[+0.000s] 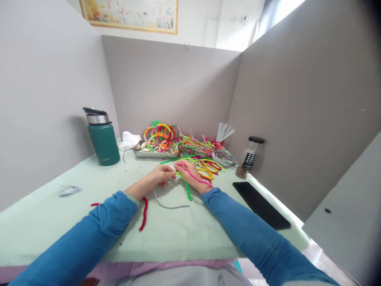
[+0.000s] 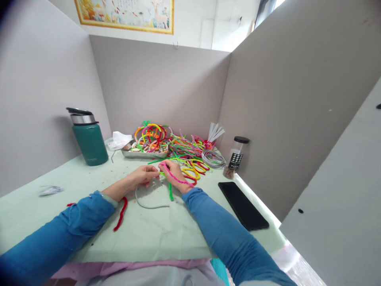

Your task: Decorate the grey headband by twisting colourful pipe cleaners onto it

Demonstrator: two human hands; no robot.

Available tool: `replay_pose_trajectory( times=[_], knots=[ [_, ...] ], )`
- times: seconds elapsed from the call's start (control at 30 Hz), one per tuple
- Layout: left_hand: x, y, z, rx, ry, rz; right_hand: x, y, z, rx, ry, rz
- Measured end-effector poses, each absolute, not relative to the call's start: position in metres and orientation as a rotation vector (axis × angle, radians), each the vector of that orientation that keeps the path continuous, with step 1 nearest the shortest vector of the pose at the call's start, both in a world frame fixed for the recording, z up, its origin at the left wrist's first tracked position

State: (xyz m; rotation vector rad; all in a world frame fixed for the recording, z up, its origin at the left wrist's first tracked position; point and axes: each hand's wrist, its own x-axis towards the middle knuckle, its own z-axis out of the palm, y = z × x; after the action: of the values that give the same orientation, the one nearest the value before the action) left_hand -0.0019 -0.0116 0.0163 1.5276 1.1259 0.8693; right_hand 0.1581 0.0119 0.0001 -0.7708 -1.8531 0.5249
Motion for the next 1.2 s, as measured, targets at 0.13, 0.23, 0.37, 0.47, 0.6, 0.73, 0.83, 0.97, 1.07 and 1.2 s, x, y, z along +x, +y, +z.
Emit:
replay_pose_trajectory(
  times=[0.13,0.23,0.37,0.47,0.6,0.73,0.83,0.97,1.07,1.2],
  knots=[
    [-0.004,-0.012,0.018,1.428,1.023,0.835,0.158,0.013,0.0,-0.764,-1.854,0.532],
    [-0.007,-0.009,0.015,1.385,1.017,0.799,0.159,0.016,0.001,-0.756,-1.843,0.549],
    [-0.009,-0.008,0.013,1.384,0.989,0.763,0.159,0.019,-0.001,-0.757,-1.848,0.665],
    [-0.009,-0.009,0.013,1.411,0.961,0.731,0.16,0.021,-0.003,-0.751,-1.867,0.734],
    [-0.01,-0.01,0.013,1.399,0.901,0.753,0.16,0.023,-0.004,-0.749,-1.831,0.767],
    [-0.009,-0.009,0.013,1.401,0.915,0.768,0.159,0.021,-0.004,-0.72,-1.818,0.83],
    [-0.007,-0.009,0.014,1.424,0.949,0.851,0.159,0.019,-0.002,-0.705,-1.82,0.785],
    [-0.005,-0.009,0.015,1.416,1.05,0.926,0.159,0.017,0.0,-0.742,-1.808,0.664],
    [-0.005,-0.009,0.015,1.417,1.117,0.875,0.159,0.016,0.0,-0.765,-1.766,0.645],
    [-0.006,-0.009,0.014,1.415,1.101,0.793,0.159,0.016,0.0,-0.738,-1.752,0.665]
  ],
)
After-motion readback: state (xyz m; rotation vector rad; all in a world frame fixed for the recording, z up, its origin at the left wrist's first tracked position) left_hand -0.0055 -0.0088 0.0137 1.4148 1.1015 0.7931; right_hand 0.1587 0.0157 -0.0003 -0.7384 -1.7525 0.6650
